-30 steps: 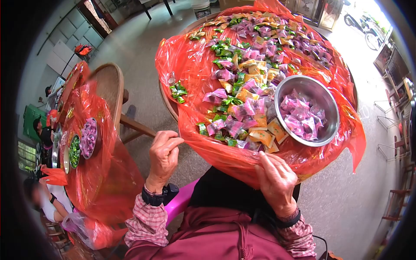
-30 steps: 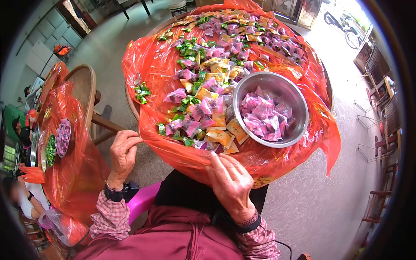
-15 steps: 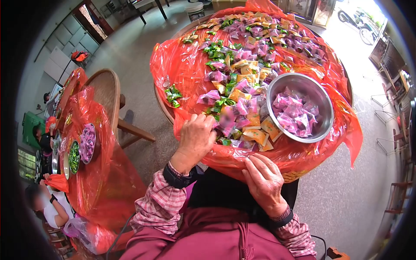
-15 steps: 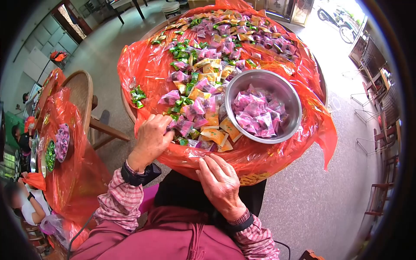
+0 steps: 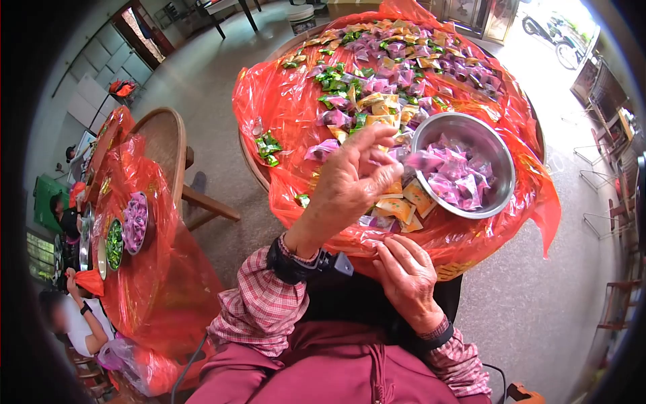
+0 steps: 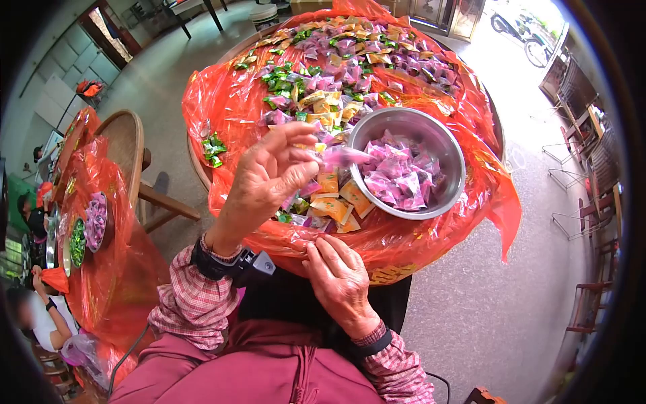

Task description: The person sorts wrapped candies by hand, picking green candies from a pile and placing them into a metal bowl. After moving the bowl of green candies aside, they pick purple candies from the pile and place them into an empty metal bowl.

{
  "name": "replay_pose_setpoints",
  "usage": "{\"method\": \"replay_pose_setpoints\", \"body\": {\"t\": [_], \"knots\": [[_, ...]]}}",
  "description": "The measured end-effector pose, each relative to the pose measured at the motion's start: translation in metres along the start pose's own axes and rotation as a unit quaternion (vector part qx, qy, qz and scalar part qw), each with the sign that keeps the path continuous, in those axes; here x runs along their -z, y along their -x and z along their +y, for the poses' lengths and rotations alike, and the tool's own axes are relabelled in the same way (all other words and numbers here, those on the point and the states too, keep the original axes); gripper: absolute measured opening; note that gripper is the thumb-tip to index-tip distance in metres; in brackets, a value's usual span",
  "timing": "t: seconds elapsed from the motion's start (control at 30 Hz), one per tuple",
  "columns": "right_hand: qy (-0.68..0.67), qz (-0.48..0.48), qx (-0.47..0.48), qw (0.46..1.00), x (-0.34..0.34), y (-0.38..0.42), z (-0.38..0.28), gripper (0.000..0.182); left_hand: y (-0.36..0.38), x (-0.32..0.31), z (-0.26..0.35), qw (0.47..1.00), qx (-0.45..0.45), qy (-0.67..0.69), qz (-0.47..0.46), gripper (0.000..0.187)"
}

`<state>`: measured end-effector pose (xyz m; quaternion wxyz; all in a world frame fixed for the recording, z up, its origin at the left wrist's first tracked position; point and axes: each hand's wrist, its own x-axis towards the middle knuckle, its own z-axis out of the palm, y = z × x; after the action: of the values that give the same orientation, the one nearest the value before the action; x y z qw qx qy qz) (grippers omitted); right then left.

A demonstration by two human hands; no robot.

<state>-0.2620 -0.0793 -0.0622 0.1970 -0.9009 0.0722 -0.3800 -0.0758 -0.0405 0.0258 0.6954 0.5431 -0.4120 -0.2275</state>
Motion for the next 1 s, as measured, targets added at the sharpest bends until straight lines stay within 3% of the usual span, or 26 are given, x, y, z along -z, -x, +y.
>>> {"method": "replay_pose_setpoints", "body": {"t": [0.03,0.13,0.17,0.27,0.3,0.37,0.53,0.63,0.7,0.73,0.83,0.97,1.0], "knots": [[0.002,0.000,0.003,1.000,0.000,0.000,0.000,0.033,-0.002,0.002,0.001,1.000,0.000,0.001,-0.003,0.033],[0.001,0.003,0.006,1.000,0.000,0.001,0.001,0.033,0.005,0.027,0.000,0.958,-0.015,-0.288,0.004,0.033],[-0.001,0.002,0.008,1.000,0.000,0.001,0.001,0.033,0.013,0.037,-0.010,0.957,-0.014,-0.289,0.000,0.033],[0.001,0.009,0.012,1.000,-0.001,0.001,0.002,0.033,0.034,0.053,-0.033,0.874,-0.058,-0.480,-0.051,0.047],[0.001,0.007,0.011,1.000,-0.001,0.001,0.003,0.033,0.038,0.051,-0.034,0.874,-0.057,-0.479,-0.052,0.047],[0.002,0.007,0.015,1.000,-0.001,0.001,0.003,0.033,0.041,0.046,-0.037,0.805,-0.021,-0.586,-0.090,0.057],[0.003,0.007,0.016,1.000,-0.001,0.002,0.004,0.033,0.038,0.041,-0.044,0.793,0.012,-0.603,-0.089,0.060],[0.002,0.004,0.017,1.000,0.000,0.001,0.003,0.034,0.041,0.048,-0.043,0.822,0.002,-0.566,-0.062,0.055],[0.003,0.002,0.018,1.000,0.000,0.001,0.003,0.034,0.042,0.048,-0.033,0.879,0.063,-0.471,-0.030,0.050],[0.003,0.003,0.018,1.000,0.000,0.002,0.003,0.034,0.042,0.052,-0.034,0.879,0.063,-0.471,-0.030,0.050],[0.003,0.004,0.017,1.000,0.000,0.002,0.003,0.034,0.040,0.058,-0.034,0.894,-0.009,-0.448,0.009,0.044],[0.003,0.004,0.016,1.000,0.000,0.002,0.003,0.034,0.019,0.046,-0.014,0.937,0.037,-0.347,0.010,0.039],[0.004,0.003,0.017,1.000,-0.001,0.002,0.003,0.034,0.011,0.038,-0.008,0.951,0.084,-0.297,-0.003,0.038]]}}
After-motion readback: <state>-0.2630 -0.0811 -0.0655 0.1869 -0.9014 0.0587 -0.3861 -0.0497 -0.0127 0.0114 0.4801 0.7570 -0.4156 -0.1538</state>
